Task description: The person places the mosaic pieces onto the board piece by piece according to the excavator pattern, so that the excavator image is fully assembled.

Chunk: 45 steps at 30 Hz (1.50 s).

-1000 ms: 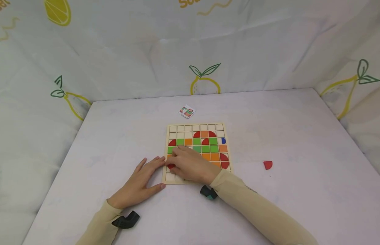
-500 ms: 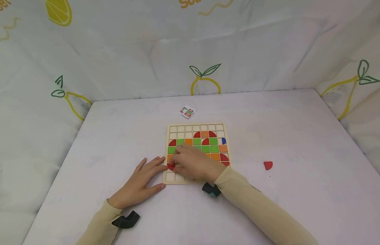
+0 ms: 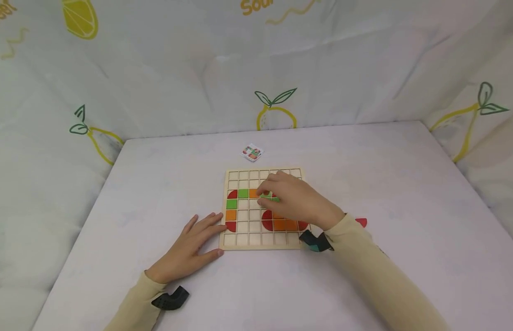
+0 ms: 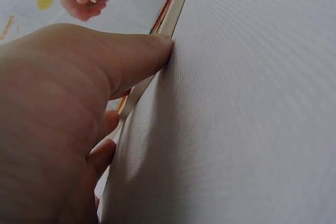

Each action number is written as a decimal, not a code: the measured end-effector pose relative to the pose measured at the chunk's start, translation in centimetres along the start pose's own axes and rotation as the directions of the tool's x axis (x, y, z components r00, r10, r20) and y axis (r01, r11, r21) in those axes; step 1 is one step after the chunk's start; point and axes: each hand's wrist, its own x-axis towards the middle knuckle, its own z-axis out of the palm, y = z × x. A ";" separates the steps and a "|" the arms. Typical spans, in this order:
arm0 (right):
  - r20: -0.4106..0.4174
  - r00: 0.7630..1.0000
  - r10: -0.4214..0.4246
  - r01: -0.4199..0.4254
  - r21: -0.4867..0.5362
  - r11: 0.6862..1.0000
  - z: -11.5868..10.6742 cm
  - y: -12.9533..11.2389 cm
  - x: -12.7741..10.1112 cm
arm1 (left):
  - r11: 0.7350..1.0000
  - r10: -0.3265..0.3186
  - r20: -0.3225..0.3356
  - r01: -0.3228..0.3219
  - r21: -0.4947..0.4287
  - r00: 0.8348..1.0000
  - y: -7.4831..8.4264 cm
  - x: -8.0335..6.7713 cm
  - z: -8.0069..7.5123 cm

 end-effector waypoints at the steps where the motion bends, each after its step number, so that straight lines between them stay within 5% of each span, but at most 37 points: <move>1: -0.002 1.000 0.009 -0.009 -0.007 1.000 -0.3 0.2 -0.2 | 1.000 -0.004 0.001 0.004 0.000 1.000 0.0 -0.1 0.0; 13: -0.021 0.988 0.150 -0.151 -0.031 0.988 -2.9 2.7 -4.7 | 1.000 -0.024 0.018 0.024 -0.014 1.000 0.4 0.0 -0.3; 33: -0.066 0.946 0.317 -0.321 -0.055 0.946 -4.0 9.1 -11.1 | 0.999 -0.031 0.027 0.032 -0.032 0.999 0.4 0.2 -0.2; 45: 0.068 0.930 0.362 -0.355 -0.102 0.929 -3.3 12.0 -14.0 | 0.999 -0.042 0.030 0.043 -0.024 0.999 0.2 0.2 0.0</move>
